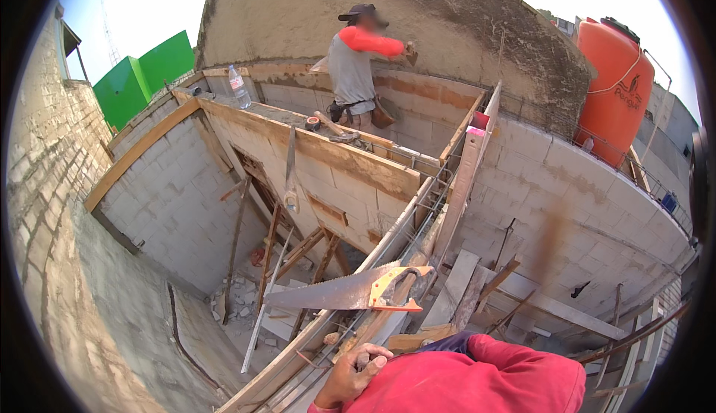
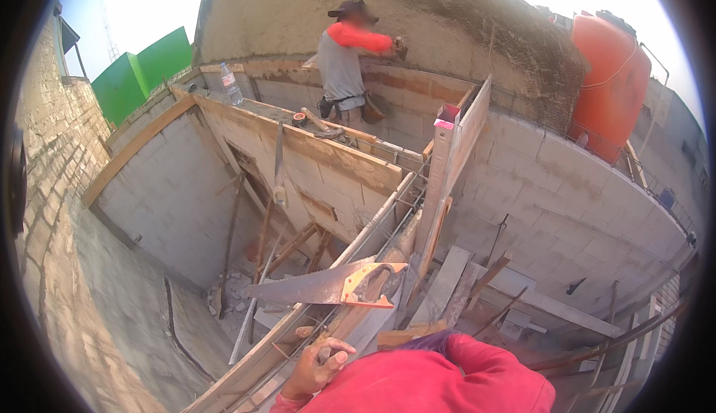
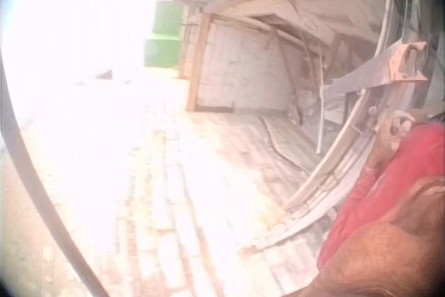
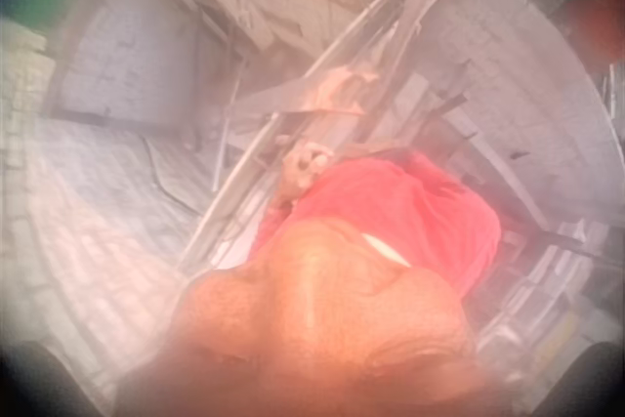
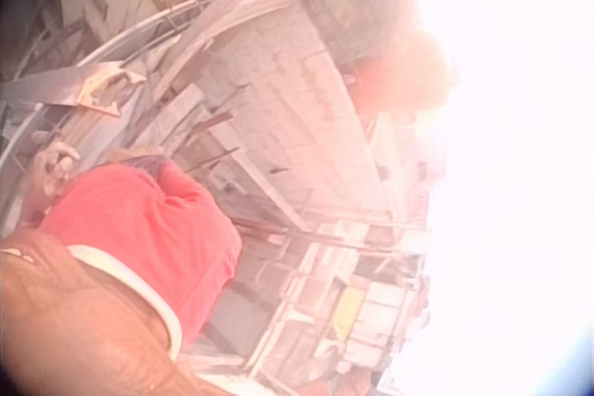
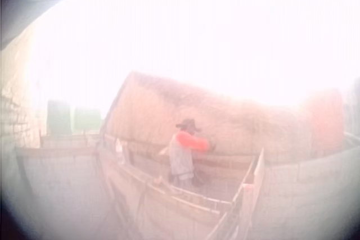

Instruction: The person uses a hand saw to cut a piece of wood on a construction site. They then fit the cut piece into a wooden frame and secure it with a hammer and nails.

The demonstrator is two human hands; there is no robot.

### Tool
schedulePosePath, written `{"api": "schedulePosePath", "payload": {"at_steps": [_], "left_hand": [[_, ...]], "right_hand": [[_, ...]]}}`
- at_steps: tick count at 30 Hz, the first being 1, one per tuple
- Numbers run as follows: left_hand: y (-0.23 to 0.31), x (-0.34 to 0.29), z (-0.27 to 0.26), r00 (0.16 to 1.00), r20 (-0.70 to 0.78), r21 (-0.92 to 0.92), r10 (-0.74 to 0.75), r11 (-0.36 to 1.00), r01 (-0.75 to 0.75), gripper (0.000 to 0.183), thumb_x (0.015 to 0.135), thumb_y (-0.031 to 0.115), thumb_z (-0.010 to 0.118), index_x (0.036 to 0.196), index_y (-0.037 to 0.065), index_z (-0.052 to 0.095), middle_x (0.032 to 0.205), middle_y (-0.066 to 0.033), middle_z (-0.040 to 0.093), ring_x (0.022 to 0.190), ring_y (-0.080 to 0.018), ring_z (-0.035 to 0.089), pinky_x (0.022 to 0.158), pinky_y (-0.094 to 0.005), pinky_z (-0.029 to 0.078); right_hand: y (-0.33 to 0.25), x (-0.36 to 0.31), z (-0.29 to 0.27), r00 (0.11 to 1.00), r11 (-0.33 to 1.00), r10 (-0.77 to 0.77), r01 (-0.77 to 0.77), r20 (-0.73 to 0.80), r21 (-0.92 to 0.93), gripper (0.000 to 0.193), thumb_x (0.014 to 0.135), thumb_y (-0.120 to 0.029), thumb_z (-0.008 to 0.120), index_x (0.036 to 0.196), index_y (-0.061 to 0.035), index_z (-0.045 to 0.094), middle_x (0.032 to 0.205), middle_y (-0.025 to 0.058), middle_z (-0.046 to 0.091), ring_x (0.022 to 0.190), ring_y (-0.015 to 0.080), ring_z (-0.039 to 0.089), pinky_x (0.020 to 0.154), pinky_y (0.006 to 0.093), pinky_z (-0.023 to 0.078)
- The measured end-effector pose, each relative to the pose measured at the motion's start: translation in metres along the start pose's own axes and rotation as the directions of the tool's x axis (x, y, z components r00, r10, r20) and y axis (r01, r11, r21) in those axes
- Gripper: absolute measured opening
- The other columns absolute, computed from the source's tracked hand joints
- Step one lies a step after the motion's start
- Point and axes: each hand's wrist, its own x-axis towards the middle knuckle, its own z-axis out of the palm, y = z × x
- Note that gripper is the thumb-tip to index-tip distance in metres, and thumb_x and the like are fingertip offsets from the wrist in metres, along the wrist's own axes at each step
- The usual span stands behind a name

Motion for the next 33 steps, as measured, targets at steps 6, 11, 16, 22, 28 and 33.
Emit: {"api": "schedulePosePath", "payload": {"at_steps": [6, 11, 16, 22, 28, 33], "left_hand": [[0.01, 0.012, 0.002, 0.996, 0.081, 0.017, -0.028, 0.999, 0.027, 0.029, 0.103, 0.031, 0.073, 0.117, 0.005, 0.078, 0.093, 0.0045, 0.063, 0.073, -0.0036, 0.044, 0.069, -0.0224, 0.039], [0.011, 0.025, 0.013, 0.985, 0.146, 0.119, 0.096, 0.986, -0.113, 0.031, 0.104, 0.032, 0.073, 0.121, 0.006, 0.077, 0.095, 0.0053, 0.065, 0.075, -0.0025, 0.048, 0.074, -0.0211, 0.043], [0.016, 0.03, 0.014, 0.961, 0.225, 0.135, -0.161, 0.982, 0.133, 0.03, 0.105, 0.033, 0.071, 0.12, 0.007, 0.076, 0.103, 0.0008, 0.071, 0.091, -0.0066, 0.059, 0.089, -0.0249, 0.049], [0.025, 0.039, 0.022, 0.97, 0.242, 0.161, 0.021, 0.985, -0.061, 0.029, 0.108, 0.028, 0.066, 0.124, 0.005, 0.071, 0.075, 0.0087, 0.057, 0.065, -0.001, 0.049, 0.062, -0.0211, 0.038], [0.028, 0.04, 0.022, 0.975, 0.224, 0.188, -0.013, 0.982, -0.03, 0.028, 0.108, 0.028, 0.066, 0.123, 0.005, 0.073, 0.077, 0.0074, 0.058, 0.069, -0.0016, 0.049, 0.064, -0.0213, 0.039], [0.019, 0.04, 0.016, 0.975, 0.136, 0.182, -0.173, 0.972, 0.147, 0.03, 0.106, 0.031, 0.069, 0.12, 0.004, 0.075, 0.104, -0.0016, 0.068, 0.096, -0.0098, 0.06, 0.09, -0.0279, 0.046]], "right_hand": [[0.017, -0.015, 0.0, 0.977, 0.976, -0.214, 0.214, -0.002, 0.042, 0.041, 0.091, -0.044, 0.072, 0.11, -0.0088, 0.082, 0.12, 0.0166, 0.078, 0.106, 0.0373, 0.074, 0.094, 0.0424, 0.057], [0.026, -0.015, 0.006, 0.894, 0.892, -0.444, 0.447, -0.054, 0.068, 0.042, 0.09, -0.045, 0.072, 0.108, -0.0086, 0.083, 0.119, 0.0168, 0.078, 0.105, 0.0372, 0.075, 0.094, 0.0423, 0.057], [0.018, 0.002, 0.003, 0.933, 0.931, -0.36, 0.36, -0.019, 0.052, 0.042, 0.09, -0.046, 0.072, 0.108, -0.0085, 0.083, 0.118, 0.0169, 0.078, 0.104, 0.037, 0.075, 0.093, 0.0423, 0.057], [-0.002, 0.035, -0.002, 0.975, 0.974, -0.222, 0.222, -0.001, 0.038, 0.043, 0.09, -0.046, 0.073, 0.108, -0.0084, 0.083, 0.118, 0.017, 0.078, 0.104, 0.0368, 0.075, 0.093, 0.0423, 0.057], [-0.01, 0.043, 0.002, 0.98, 0.979, -0.201, 0.201, 0.005, 0.042, 0.043, 0.09, -0.046, 0.073, 0.108, -0.0083, 0.083, 0.117, 0.0171, 0.078, 0.103, 0.0366, 0.075, 0.092, 0.0423, 0.057], [-0.009, 0.044, 0.002, 0.978, 0.977, -0.207, 0.207, 0.009, 0.044, 0.043, 0.09, -0.046, 0.073, 0.108, -0.0083, 0.083, 0.117, 0.0171, 0.079, 0.103, 0.0365, 0.075, 0.092, 0.0423, 0.057]]}}
